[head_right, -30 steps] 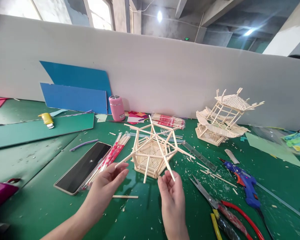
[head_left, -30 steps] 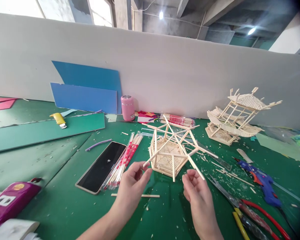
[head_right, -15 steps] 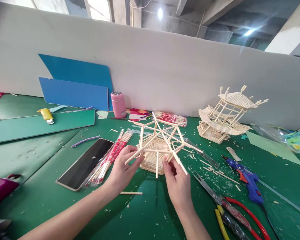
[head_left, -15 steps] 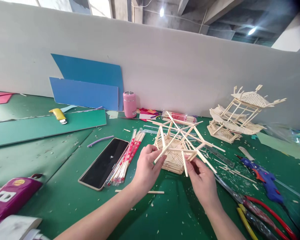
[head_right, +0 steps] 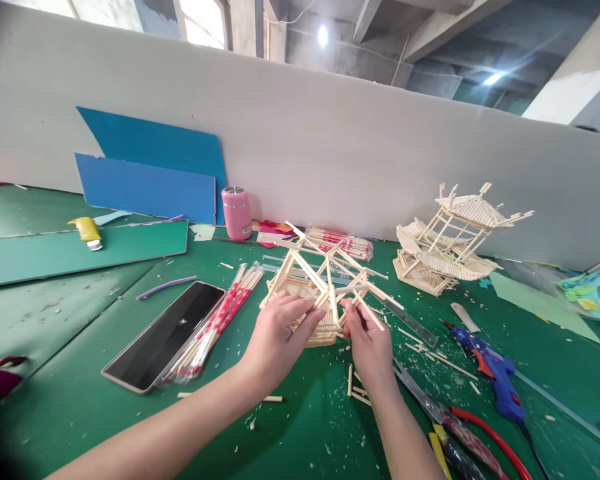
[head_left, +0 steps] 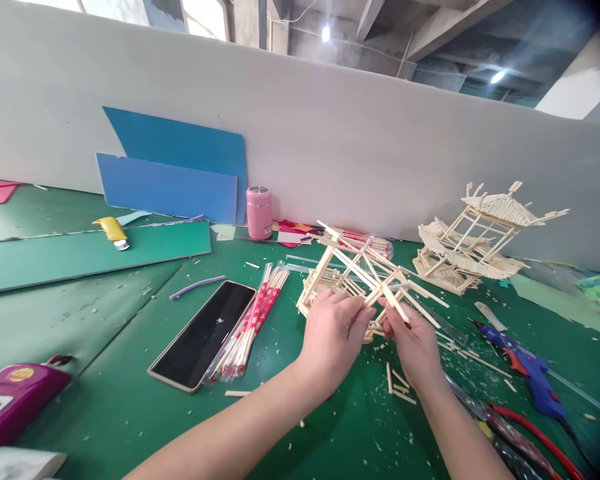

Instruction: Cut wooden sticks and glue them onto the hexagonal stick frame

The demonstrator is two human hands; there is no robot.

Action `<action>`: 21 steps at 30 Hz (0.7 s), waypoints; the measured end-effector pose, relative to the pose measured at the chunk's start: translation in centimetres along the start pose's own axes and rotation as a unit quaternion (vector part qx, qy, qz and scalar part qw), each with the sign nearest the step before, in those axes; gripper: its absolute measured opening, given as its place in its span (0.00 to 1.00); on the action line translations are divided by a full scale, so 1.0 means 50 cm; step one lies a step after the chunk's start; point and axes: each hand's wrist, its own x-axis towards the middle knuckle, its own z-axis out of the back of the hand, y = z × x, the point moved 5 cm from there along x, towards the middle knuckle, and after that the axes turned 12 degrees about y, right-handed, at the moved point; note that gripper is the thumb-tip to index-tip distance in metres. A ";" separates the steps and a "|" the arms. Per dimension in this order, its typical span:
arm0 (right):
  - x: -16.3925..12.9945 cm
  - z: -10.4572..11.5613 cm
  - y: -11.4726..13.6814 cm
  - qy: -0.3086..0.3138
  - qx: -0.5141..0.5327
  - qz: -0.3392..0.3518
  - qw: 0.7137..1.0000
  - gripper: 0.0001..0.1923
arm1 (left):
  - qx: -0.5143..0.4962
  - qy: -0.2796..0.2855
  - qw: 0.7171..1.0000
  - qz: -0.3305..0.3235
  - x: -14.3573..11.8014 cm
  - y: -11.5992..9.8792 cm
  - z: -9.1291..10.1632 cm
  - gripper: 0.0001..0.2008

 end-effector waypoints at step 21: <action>0.182 0.226 -0.106 -0.161 -0.125 -0.098 0.974 0.14 | -0.001 -0.029 1.000 -0.002 0.040 0.010 0.004 0.15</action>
